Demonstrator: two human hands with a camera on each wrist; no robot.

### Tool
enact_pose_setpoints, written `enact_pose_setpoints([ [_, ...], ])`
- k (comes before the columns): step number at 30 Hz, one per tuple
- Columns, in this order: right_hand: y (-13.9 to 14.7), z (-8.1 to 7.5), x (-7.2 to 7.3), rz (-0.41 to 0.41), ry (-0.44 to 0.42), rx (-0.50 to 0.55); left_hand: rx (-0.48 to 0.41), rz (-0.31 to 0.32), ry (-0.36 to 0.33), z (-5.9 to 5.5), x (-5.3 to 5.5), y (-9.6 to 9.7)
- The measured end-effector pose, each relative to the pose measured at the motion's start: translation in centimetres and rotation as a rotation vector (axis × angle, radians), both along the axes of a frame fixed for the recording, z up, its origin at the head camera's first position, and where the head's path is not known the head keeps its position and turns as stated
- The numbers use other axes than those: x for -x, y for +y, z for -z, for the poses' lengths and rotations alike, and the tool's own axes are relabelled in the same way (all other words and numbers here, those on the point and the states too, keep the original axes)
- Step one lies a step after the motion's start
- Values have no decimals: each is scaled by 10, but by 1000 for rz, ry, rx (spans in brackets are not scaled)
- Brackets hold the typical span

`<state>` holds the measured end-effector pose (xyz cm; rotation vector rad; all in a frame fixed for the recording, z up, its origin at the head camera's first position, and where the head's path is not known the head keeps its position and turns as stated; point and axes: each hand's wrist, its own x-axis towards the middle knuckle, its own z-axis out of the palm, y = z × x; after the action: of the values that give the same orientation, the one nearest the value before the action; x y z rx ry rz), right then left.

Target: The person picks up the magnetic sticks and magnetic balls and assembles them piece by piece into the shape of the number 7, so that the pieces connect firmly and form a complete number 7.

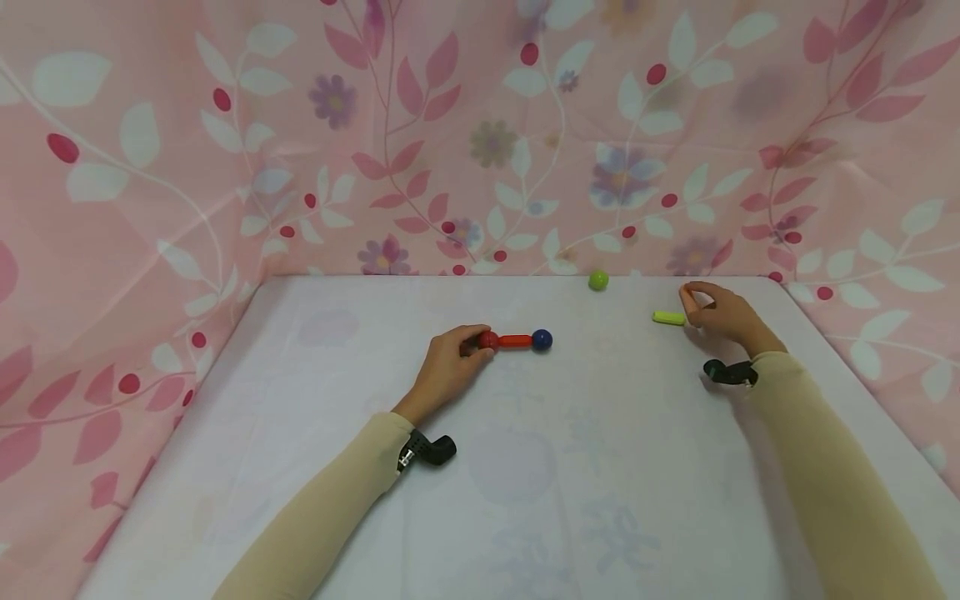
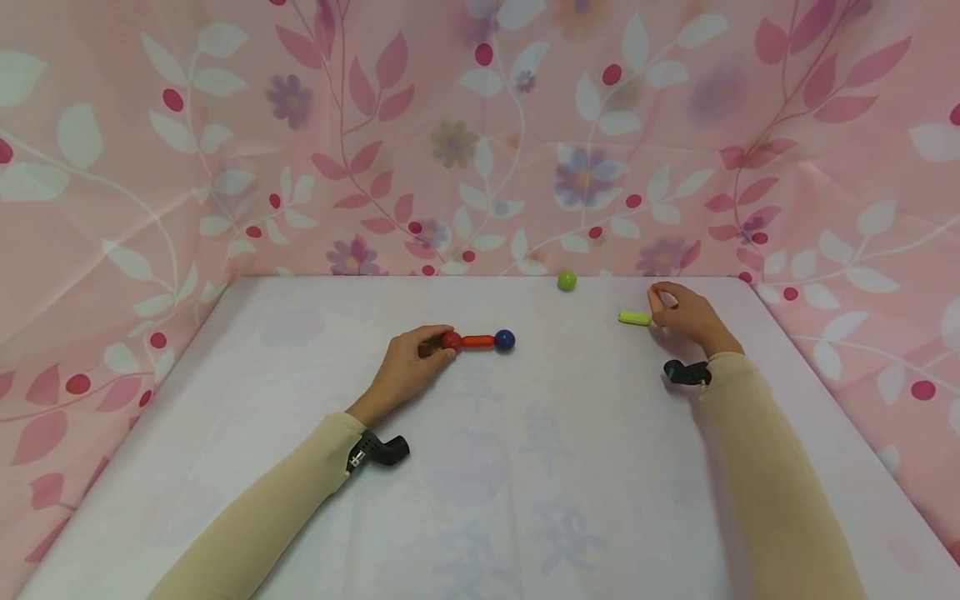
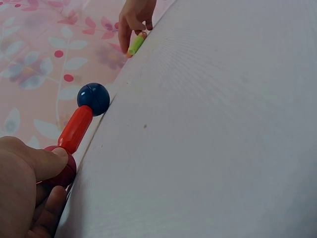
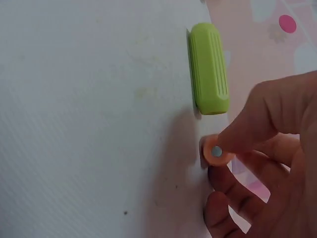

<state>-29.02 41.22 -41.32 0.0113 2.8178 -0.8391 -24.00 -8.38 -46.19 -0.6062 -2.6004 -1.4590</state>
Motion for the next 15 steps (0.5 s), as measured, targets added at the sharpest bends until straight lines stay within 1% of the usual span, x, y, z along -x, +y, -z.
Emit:
enact_pose_setpoints([
  [6, 1, -2, 2, -42, -44, -3, -21, 5, -2, -1, 0, 0],
  [11, 1, -3, 4, -62, -38, -31, -14, 1, -3, -1, -1, 0],
  [15, 3, -4, 4, -63, -46, -13, -10, -1, -6, -1, -1, 0],
])
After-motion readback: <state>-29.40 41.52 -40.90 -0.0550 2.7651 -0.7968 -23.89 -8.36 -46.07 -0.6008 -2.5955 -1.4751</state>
